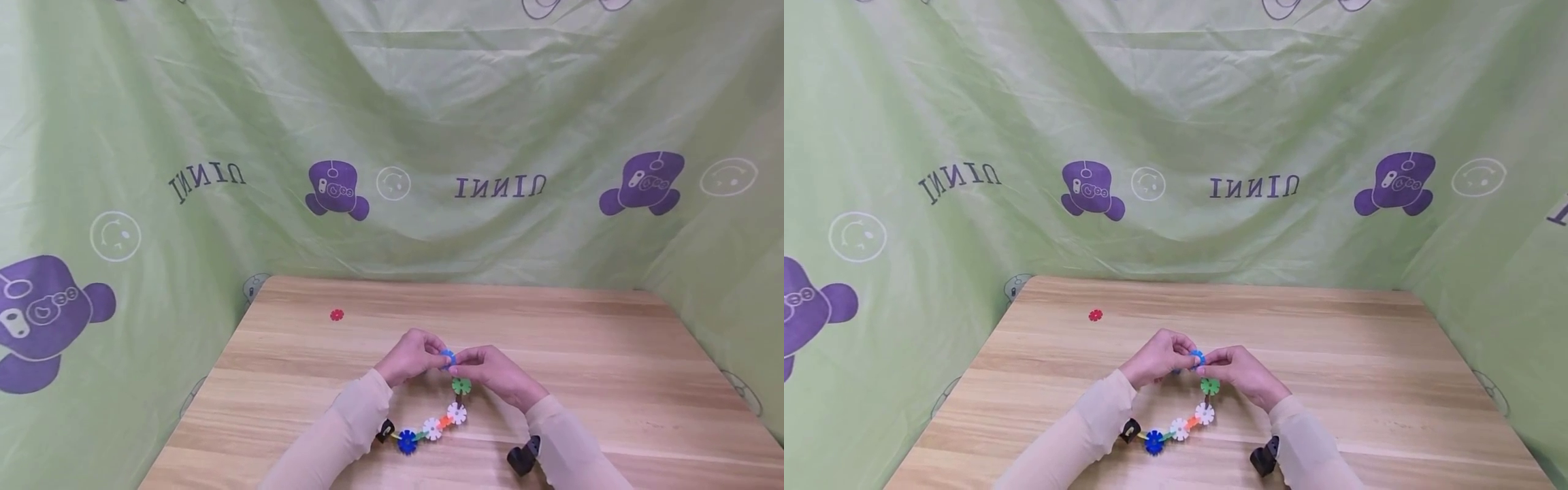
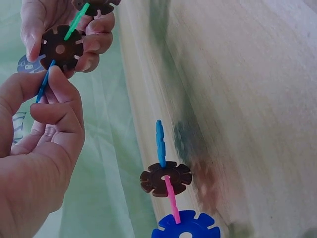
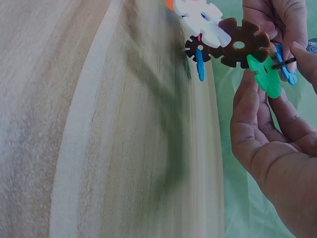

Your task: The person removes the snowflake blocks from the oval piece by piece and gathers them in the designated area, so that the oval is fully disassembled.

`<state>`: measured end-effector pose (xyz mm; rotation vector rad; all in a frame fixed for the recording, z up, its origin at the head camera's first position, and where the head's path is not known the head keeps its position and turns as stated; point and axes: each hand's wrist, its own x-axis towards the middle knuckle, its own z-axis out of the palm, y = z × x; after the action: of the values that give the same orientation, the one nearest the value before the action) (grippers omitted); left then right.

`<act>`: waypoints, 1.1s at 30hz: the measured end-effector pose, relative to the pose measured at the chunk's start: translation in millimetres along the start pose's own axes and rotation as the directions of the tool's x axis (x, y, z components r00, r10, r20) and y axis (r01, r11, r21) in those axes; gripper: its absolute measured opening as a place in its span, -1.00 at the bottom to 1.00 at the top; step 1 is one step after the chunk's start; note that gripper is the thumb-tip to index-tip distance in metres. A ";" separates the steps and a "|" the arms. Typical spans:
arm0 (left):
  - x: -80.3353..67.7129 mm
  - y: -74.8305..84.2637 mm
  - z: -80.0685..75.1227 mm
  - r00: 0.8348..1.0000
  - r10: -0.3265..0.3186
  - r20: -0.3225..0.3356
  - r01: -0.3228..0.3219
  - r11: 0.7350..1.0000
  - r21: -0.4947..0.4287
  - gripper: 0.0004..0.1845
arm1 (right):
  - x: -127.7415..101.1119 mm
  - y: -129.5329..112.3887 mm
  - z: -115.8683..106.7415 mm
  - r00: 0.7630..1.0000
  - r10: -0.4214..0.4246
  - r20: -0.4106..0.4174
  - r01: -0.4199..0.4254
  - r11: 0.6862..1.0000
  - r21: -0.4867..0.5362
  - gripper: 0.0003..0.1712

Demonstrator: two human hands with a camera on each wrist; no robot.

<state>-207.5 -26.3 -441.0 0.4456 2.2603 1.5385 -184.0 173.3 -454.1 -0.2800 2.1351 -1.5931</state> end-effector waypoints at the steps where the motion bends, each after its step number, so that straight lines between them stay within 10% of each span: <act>1: 0.1 -0.1 0.1 1.000 0.001 -0.002 -0.001 1.000 -0.006 -0.91 | 0.1 -0.3 0.2 1.000 -0.002 -0.001 0.002 1.000 0.002 -0.54; 33: -2.3 -0.1 -4.7 0.999 -0.021 -0.036 0.018 0.998 -0.060 -0.90 | 1.7 -6.3 4.4 1.000 0.002 -0.028 0.000 0.999 0.051 -0.51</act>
<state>-207.7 -31.2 -439.1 0.3809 2.2325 1.6115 -184.1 166.9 -449.5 -0.2416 2.1121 -1.6572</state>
